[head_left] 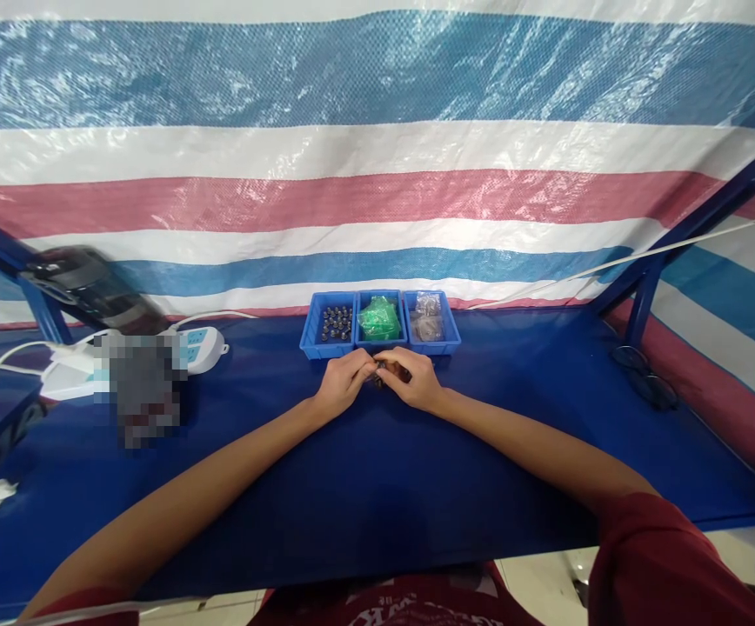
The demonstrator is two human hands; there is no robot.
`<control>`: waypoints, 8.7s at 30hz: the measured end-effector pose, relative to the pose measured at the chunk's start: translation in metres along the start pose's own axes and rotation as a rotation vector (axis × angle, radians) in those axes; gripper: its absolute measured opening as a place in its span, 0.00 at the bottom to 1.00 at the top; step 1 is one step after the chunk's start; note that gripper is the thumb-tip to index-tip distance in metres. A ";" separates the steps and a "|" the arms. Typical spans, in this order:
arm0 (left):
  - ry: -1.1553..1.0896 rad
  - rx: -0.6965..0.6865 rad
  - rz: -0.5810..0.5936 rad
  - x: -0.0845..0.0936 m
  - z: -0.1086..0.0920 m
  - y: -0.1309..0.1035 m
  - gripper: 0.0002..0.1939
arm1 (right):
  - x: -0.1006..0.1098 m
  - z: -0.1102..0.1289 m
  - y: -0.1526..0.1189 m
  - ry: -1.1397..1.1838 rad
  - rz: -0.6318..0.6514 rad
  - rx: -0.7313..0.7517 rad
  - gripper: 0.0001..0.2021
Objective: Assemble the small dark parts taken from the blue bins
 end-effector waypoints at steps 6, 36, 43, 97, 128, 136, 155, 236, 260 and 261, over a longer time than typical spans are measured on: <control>0.026 0.011 -0.025 0.001 -0.001 -0.001 0.20 | -0.002 -0.003 -0.001 -0.008 0.014 -0.030 0.10; 0.108 0.024 -0.135 0.003 -0.002 0.000 0.08 | 0.004 0.000 0.007 -0.017 -0.007 -0.115 0.12; 0.117 0.007 -0.127 0.003 -0.003 0.000 0.07 | 0.002 -0.001 0.007 -0.023 0.007 -0.099 0.13; 0.039 0.137 -0.018 -0.002 0.005 0.000 0.09 | -0.004 -0.007 0.008 -0.020 0.171 -0.126 0.14; 0.063 0.193 0.028 -0.004 0.006 -0.001 0.11 | -0.006 -0.009 0.008 -0.050 0.206 -0.144 0.14; 0.074 0.198 0.018 -0.004 0.006 0.000 0.10 | -0.006 -0.008 0.008 -0.045 0.205 -0.138 0.14; 0.072 0.180 0.020 -0.003 0.004 0.001 0.11 | -0.007 -0.008 0.008 -0.062 0.230 -0.142 0.13; 0.031 0.208 0.013 -0.003 0.005 0.000 0.09 | -0.006 -0.008 0.008 -0.089 0.215 -0.164 0.13; 0.067 0.197 -0.049 -0.002 0.006 -0.001 0.10 | -0.007 -0.011 0.008 -0.098 0.178 -0.170 0.13; 0.058 0.193 -0.057 -0.002 0.007 -0.002 0.10 | -0.006 -0.011 0.008 -0.098 0.169 -0.170 0.13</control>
Point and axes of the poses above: each hand's wrist, its own y-axis towards the middle knuckle, its own x-axis out of the back of the hand, z = x × y, the point moved 3 cm from there along y, towards the middle knuckle, and after that the axes turned 13 degrees about -x, right-handed, at the moved point
